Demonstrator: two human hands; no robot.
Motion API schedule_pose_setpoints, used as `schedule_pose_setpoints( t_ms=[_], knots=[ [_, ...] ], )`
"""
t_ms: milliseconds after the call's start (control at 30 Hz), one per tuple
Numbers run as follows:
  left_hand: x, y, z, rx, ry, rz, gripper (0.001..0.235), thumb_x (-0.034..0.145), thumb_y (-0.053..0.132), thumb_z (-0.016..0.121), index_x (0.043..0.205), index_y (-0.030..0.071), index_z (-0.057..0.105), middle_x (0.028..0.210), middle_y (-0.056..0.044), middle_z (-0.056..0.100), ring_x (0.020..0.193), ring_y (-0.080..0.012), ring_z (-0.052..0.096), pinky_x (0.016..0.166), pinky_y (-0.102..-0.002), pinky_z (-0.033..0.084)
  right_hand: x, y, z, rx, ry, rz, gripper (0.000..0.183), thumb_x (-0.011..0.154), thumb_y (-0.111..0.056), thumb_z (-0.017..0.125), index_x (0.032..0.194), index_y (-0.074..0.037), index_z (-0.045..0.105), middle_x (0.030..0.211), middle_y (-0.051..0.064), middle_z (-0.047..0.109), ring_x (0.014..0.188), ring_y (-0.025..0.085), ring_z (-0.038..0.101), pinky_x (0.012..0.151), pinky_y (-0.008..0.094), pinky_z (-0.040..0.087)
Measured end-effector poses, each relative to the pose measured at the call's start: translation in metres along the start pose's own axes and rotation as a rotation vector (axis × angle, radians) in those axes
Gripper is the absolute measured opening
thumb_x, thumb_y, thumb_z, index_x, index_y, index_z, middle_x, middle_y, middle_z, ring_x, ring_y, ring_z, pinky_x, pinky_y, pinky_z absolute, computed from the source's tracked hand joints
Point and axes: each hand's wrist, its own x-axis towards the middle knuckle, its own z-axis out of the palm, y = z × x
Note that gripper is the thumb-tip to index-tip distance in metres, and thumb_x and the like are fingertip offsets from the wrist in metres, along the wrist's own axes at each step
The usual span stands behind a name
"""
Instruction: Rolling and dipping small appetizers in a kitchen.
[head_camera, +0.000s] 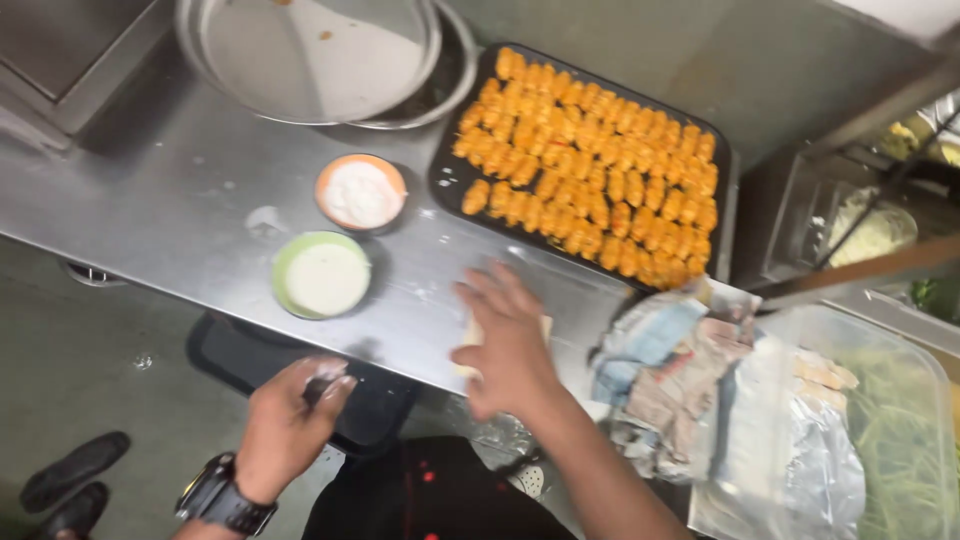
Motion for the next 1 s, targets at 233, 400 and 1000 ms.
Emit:
schedule_pose_setpoints(
  t_ms=[233,400,1000],
  knots=[
    [0.018,-0.073,-0.072,-0.081,0.031,-0.446,0.029,0.088,0.021,0.076,0.110,0.003,0.075,0.072,-0.007,0.072,0.060,-0.0095,0.058,0.056,-0.027,0.047,0.125,-0.071,0.101,-0.061,-0.419,0.078,0.096,0.039,-0.022,0.085,0.131,0.000,0.067,0.148,0.018,0.050,0.152,0.040,0.025,0.117,0.071,0.007],
    [0.035,-0.088,-0.088,-0.139,-0.024,-0.528,0.030,0.091,0.024,0.076,0.112,0.003,0.075,0.062,-0.005,0.062,0.052,-0.0067,0.044,0.050,-0.025,0.038,0.158,-0.108,0.097,-0.188,-0.848,0.252,0.045,0.057,-0.025,0.085,0.102,-0.029,0.080,0.153,0.012,0.047,0.158,0.039,0.013,0.117,0.079,-0.006],
    [0.034,-0.147,-0.033,-0.157,-0.540,-0.364,0.024,0.090,0.009,0.074,0.106,-0.008,0.071,0.083,-0.020,0.077,0.075,-0.0177,0.071,0.072,-0.029,0.054,-0.009,-0.033,0.071,-0.333,-0.113,0.762,0.038,0.040,-0.027,0.073,0.077,-0.030,0.084,0.160,0.023,0.034,0.154,0.052,0.010,0.109,0.084,0.004]
  ],
)
